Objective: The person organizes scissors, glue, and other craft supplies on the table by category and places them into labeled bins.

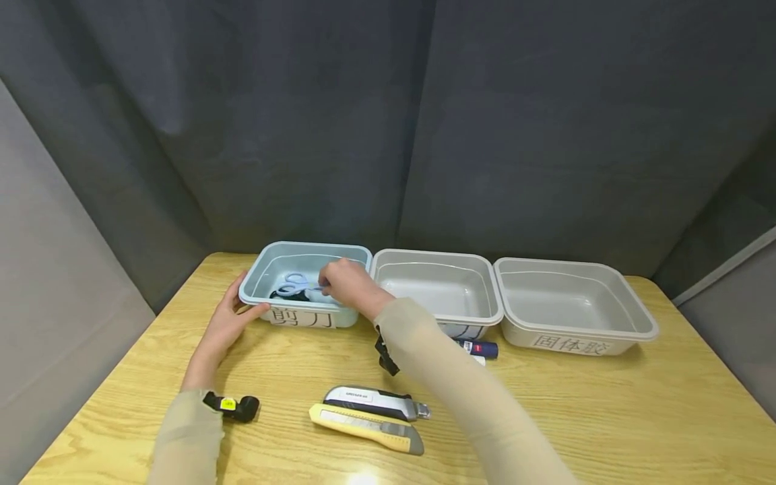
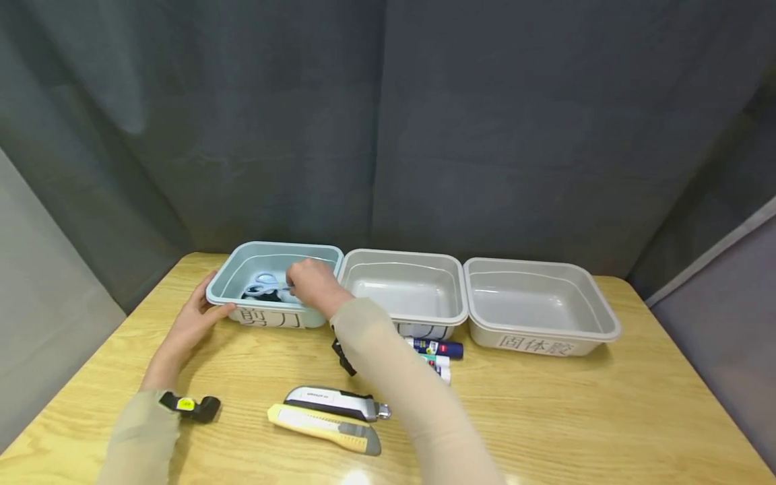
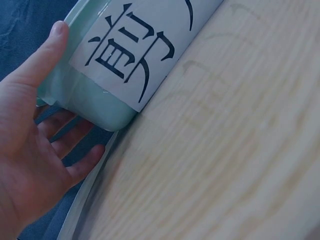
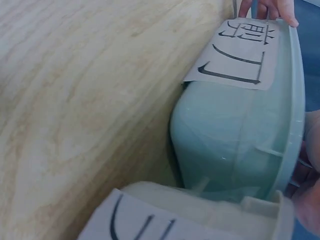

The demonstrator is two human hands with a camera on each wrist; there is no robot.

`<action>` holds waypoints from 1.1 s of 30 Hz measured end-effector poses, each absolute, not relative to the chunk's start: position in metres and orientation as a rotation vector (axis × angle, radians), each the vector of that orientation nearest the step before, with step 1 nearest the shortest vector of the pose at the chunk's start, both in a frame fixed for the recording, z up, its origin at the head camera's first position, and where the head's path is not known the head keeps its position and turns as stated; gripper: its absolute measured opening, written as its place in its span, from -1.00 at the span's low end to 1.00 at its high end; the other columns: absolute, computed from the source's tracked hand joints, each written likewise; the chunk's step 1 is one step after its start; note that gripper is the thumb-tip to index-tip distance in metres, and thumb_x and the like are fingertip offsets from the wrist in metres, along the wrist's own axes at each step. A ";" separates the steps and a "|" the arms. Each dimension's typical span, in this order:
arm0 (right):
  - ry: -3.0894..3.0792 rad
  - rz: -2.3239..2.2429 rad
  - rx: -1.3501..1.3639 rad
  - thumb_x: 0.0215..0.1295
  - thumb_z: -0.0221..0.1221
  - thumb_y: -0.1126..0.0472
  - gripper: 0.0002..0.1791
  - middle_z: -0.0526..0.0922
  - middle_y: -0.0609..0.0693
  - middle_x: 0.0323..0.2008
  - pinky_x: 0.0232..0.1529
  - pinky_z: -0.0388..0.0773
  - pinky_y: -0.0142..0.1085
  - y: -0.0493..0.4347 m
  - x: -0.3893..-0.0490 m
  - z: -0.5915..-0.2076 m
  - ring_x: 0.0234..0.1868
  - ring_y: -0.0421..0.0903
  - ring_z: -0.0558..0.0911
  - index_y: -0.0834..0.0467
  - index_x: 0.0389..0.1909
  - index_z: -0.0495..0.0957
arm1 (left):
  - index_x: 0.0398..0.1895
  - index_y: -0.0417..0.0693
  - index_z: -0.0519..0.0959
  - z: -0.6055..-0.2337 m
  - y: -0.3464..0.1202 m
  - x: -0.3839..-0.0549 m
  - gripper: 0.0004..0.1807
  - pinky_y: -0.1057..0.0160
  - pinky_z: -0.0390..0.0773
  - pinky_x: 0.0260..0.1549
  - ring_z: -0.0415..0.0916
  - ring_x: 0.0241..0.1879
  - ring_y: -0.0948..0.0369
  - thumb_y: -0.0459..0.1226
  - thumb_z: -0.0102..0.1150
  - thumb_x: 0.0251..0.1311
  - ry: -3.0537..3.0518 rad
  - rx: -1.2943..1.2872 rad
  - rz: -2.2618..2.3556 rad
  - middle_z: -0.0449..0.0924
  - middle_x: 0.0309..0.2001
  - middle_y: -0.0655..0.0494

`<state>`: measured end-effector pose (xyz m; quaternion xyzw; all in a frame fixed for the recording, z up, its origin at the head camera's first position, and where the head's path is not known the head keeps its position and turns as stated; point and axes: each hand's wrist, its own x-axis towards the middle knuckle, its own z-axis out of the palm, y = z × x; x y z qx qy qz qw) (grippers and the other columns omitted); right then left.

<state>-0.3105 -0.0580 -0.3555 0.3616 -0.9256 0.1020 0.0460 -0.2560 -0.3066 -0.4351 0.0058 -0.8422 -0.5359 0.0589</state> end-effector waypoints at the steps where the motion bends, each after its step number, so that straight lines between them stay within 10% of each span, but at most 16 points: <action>1: -2.831 0.310 1.103 0.16 0.21 0.15 -0.85 0.68 -0.09 -0.27 -0.16 0.50 -0.32 -0.058 -0.311 -0.357 -0.25 -0.17 0.59 0.07 -0.27 0.66 | 0.44 0.11 -0.20 -0.435 -0.306 -0.256 0.02 -0.15 0.01 0.22 0.05 0.28 -0.08 -0.03 0.25 0.04 -2.550 0.015 -1.624 -0.08 0.41 -0.03; 33: -3.001 0.173 0.988 0.11 0.17 0.28 -0.83 0.65 -0.06 -0.26 -0.17 0.51 -0.28 -0.064 -0.319 -0.365 -0.21 -0.11 0.59 0.05 -0.28 0.66 | 0.44 0.12 -0.18 -0.435 -0.306 -0.255 0.03 -0.19 0.01 0.21 0.08 0.26 -0.09 -0.01 0.27 0.02 -2.562 0.027 -1.593 -0.06 0.41 -0.06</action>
